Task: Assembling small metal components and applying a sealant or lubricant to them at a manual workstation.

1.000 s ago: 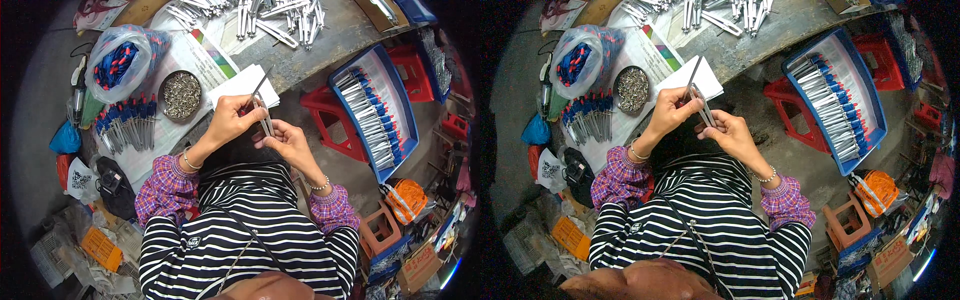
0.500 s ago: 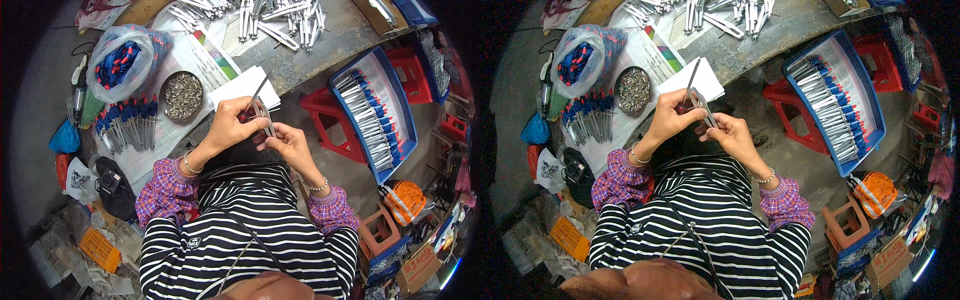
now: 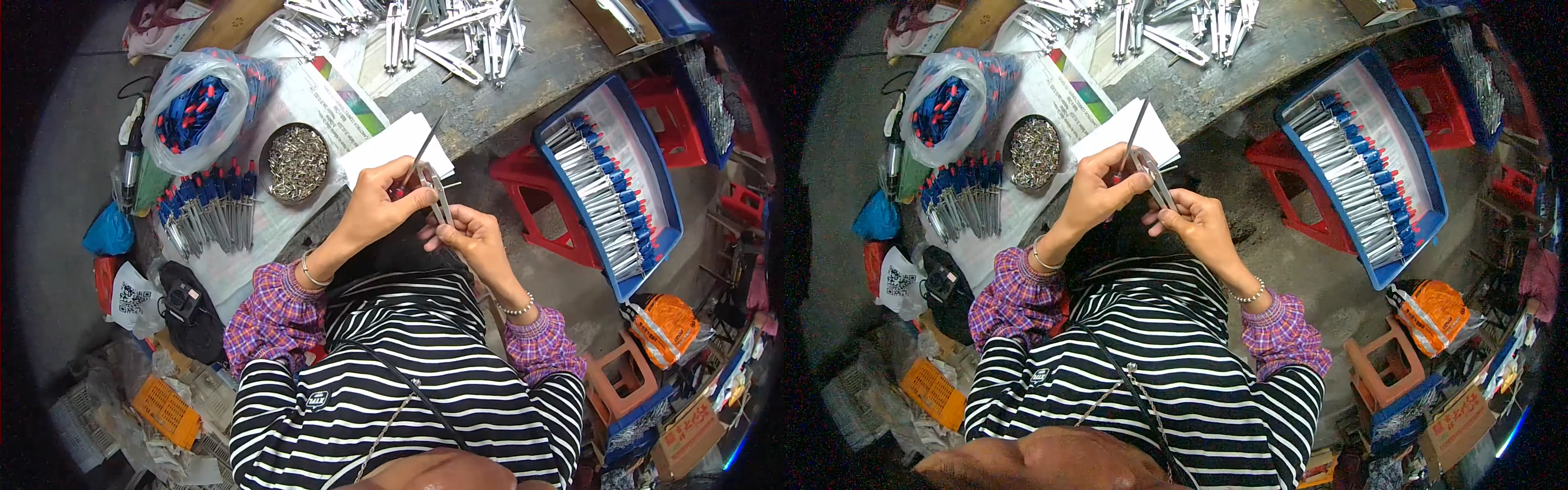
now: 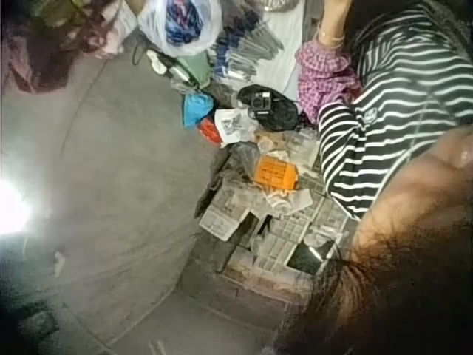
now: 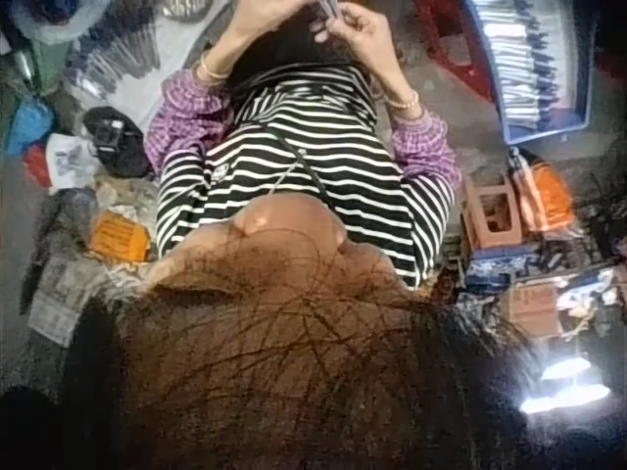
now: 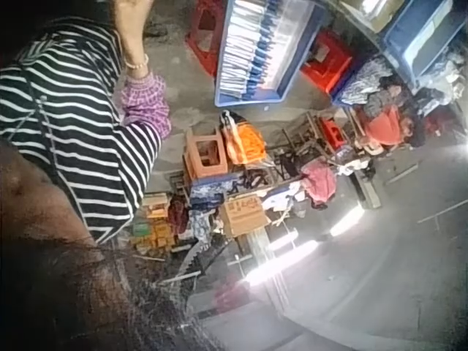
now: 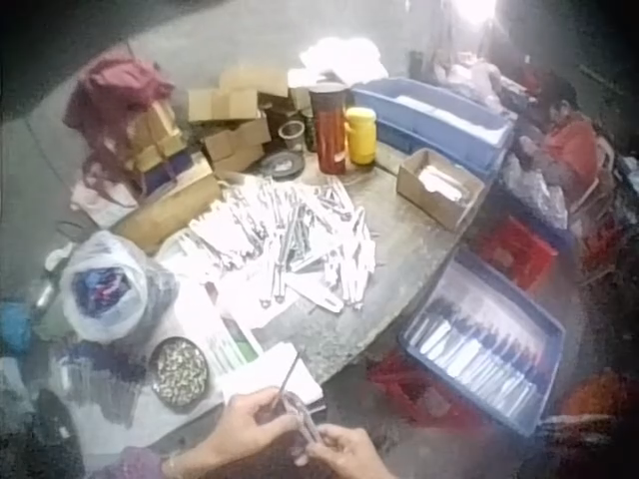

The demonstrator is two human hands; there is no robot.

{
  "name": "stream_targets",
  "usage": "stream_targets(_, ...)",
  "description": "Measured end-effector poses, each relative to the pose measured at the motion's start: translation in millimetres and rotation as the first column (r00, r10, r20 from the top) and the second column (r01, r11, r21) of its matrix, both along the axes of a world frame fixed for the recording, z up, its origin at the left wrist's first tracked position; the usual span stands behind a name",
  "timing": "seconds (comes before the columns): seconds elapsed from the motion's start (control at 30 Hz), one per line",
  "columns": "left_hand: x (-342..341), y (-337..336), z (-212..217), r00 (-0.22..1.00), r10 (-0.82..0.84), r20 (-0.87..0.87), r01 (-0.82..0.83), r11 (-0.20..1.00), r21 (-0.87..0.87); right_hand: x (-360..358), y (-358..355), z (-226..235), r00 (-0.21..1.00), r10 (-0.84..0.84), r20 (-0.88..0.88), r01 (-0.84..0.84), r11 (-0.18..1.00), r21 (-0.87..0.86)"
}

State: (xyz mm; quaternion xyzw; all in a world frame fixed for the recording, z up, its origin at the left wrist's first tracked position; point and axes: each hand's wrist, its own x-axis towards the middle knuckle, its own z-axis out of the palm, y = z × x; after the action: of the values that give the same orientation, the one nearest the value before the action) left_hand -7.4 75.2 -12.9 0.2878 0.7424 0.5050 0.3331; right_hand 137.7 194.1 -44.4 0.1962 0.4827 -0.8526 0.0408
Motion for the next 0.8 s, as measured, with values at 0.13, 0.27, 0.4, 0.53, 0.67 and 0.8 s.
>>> stream_targets(0.13,4.1,5.2,4.4,0.996,-0.001,0.086,-0.002,0.999,0.041,-2.7,2.2,2.0,0.998,0.038,-0.054,-0.031,0.992,0.120)
stream_targets(0.27,3.9,14.9,3.7,0.997,-0.034,0.065,0.031,0.998,0.054,-9.8,5.4,2.8,0.994,-0.091,-0.067,0.098,0.988,0.118)
stream_targets(0.4,-7.9,27.3,5.2,0.995,-0.095,0.038,0.094,0.995,0.027,-13.3,25.1,2.8,0.992,-0.119,-0.034,0.124,0.951,0.284)
stream_targets(0.53,-32.3,45.1,13.6,0.968,0.060,0.246,-0.140,0.936,0.322,-19.9,51.7,-2.3,0.977,-0.131,-0.170,0.213,0.494,0.843)
stream_targets(0.67,-44.4,52.7,6.5,0.883,-0.123,0.453,-0.121,0.873,0.473,-24.7,64.9,-10.0,0.988,-0.052,-0.144,0.153,0.343,0.927)
stream_targets(0.8,-42.6,53.0,4.3,0.981,-0.155,0.116,0.107,0.935,0.339,-29.4,60.8,-5.7,0.996,0.011,-0.091,0.087,0.197,0.976)
